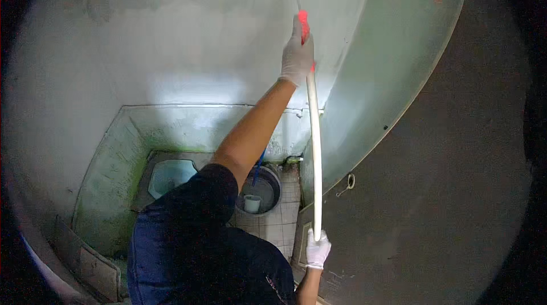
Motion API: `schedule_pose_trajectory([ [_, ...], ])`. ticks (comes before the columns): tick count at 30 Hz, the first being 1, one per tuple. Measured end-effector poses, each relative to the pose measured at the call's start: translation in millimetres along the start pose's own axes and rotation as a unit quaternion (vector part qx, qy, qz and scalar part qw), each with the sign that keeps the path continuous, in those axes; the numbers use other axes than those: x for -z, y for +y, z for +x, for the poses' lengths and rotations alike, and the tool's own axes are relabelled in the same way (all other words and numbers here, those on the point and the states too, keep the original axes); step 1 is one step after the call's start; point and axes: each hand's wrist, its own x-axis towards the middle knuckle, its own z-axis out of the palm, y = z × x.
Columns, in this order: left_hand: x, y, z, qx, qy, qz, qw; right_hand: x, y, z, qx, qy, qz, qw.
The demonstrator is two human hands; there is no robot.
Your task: The person dips a paint roller attached to an extension pole into a paint bucket and applies paint across the bathroom walls.
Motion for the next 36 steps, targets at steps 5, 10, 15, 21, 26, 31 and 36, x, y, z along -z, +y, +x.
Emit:
schedule_pose_trajectory([
  [5,-1.0,12.1,3.7,0.01,-0.012,-0.01,1.0,-10.3,-6.9,0.4,-0.076,-0.075,0.101,0.989],
  [10,2.5,-109.0,-108.9,0.034,0.006,0.057,0.998,-42.6,91.3,-75.6,-0.171,-0.161,-0.031,0.972],
  [15,-16.2,-172.8,-231.5,0.154,-0.081,0.038,0.984,-85.8,221.3,-130.9,-0.186,-0.125,-0.058,0.973],
  [21,-42.7,-90.8,-132.0,0.039,-0.071,0.017,0.997,-53.2,139.6,-84.0,-0.158,-0.075,0.064,0.983],
  [26,-48.7,-13.6,-31.9,0.026,-0.049,0.06,0.997,-21.8,54.6,4.6,-0.114,-0.057,0.063,0.99],
  [31,-65.3,-55.7,-58.8,0.079,-0.062,0.06,0.993,-25.0,80.1,-22.4,-0.131,-0.081,0.05,0.987],
  [36,-35.6,-172.5,-203.9,0.008,-0.073,0.008,0.997,-48.1,186.7,-138.4,-0.176,-0.167,-0.179,0.954],
])
